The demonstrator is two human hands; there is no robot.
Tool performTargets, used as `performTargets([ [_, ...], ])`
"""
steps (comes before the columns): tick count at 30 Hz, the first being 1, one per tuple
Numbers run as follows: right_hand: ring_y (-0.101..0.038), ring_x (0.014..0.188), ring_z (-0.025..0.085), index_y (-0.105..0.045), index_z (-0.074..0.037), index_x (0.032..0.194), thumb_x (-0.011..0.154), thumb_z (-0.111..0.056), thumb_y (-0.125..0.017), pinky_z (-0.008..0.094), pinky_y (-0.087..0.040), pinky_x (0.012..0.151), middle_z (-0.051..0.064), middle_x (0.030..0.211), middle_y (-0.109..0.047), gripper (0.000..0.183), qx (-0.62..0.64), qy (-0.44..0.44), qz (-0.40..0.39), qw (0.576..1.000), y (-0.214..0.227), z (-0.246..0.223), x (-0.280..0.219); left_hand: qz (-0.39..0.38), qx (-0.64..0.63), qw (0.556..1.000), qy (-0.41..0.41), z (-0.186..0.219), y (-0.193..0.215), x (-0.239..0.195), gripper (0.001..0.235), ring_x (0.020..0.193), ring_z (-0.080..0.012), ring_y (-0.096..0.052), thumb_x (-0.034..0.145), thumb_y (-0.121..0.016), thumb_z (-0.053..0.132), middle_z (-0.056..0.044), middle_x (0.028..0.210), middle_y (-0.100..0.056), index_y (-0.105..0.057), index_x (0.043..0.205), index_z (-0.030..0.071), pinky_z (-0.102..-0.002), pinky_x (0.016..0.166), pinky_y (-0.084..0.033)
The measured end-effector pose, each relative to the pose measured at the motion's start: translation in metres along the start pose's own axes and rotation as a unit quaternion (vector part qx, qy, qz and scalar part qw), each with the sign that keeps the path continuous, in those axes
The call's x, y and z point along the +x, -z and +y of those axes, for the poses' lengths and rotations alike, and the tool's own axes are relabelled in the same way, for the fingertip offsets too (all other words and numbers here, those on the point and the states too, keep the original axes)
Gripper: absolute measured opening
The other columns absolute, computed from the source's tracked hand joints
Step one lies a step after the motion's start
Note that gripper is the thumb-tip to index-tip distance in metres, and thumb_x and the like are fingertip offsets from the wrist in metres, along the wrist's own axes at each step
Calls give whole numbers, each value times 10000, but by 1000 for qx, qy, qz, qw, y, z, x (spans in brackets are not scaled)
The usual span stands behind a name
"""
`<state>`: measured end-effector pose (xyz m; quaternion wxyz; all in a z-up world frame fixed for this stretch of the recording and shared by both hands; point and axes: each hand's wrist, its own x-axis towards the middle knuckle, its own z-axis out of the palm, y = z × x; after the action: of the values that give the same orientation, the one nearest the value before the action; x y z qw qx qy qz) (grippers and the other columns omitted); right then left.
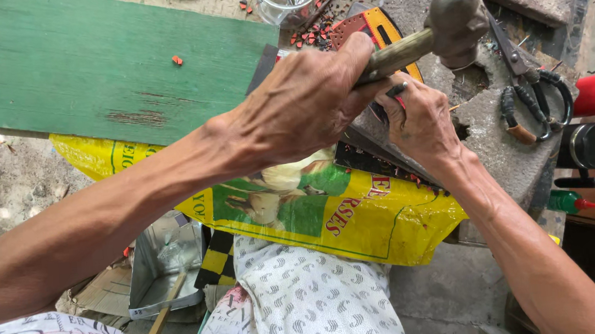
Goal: The person uses a hammer and a metal punch to create holes along the edges of a colorful leather pouch. They repeatedly position the punch and strike it to form a series of holes, then set the finished pouch aside and begin working on a second pouch.
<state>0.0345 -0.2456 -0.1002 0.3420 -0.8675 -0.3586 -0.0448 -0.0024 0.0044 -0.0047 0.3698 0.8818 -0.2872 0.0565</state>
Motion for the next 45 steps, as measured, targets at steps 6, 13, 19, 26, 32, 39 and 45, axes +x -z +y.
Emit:
performTargets([
  [6, -666, 908, 470, -596, -44, 1113, 1050, -117, -663, 503, -531, 743, 241, 982, -675, 118, -28, -4, -2, 1000, -1, 2, 7, -17, -20, 1000, 15, -1, 1, 5, 296, 431, -222, -492, 1096, -596, 258, -91, 604, -500, -471, 1001, 8, -416, 398, -391],
  [13, -679, 836, 442, -635, -22, 1083, 1024, -96, -678, 476, -533, 687, 240, 931, -671, 103, -23, -13, -10, 1000, 0, 1, 8, -42, -24, 999, 23, -1, 1, 4, 289, 429, -223, -524, 1092, -588, 225, -114, 576, -508, -452, 1007, -15, -405, 397, -378],
  [19, -676, 860, 430, -618, -24, 1052, 1033, -61, -668, 456, -548, 733, 219, 942, -666, 65, -4, 13, 9, 1000, -2, -3, 3, 65, -54, 996, -32, 12, 25, 18, 230, 495, -156, -524, 1150, -602, 161, -71, 658, -558, -496, 1021, 3, -362, 430, -415],
  [26, -665, 848, 430, -607, -25, 1032, 1024, -70, -666, 462, -536, 715, 210, 930, -664, 75, -10, 6, 8, 1000, -1, -6, 4, 75, -105, 991, -41, 10, 6, 16, 210, 567, -219, -512, 1116, -622, 156, -119, 715, -535, -503, 1066, -9, -378, 504, -410],
  [32, -677, 789, 411, -620, -26, 1003, 1021, -115, -689, 460, -536, 670, 208, 869, -670, 114, -22, -35, -20, 999, 2, 0, 9, -98, 111, 978, 147, -35, 18, -71, 265, 506, -269, -540, 1084, -554, 271, -115, 650, -546, -490, 1015, 24, -428, 477, -436],
  [39, -713, 819, 338, -624, -27, 1017, 1073, -137, -677, 415, -554, 695, 182, 909, -703, 135, -13, -36, 79, 996, -11, 6, -3, 61, 335, 924, 175, -89, 17, -140, 334, 801, -318, -616, 918, -774, 266, -154, 922, -608, -582, 1062, 35, -453, 679, -501],
  [45, -735, 790, 191, -584, -22, 951, 1095, -262, -558, 340, -625, 679, 99, 848, -670, 281, 255, -304, 161, 903, -20, 18, -10, 141, 5, 979, 146, -78, -45, -66, 337, 1076, -287, -666, 996, -767, 183, -130, 1186, -624, -619, 1253, 23, -400, 975, -559],
])
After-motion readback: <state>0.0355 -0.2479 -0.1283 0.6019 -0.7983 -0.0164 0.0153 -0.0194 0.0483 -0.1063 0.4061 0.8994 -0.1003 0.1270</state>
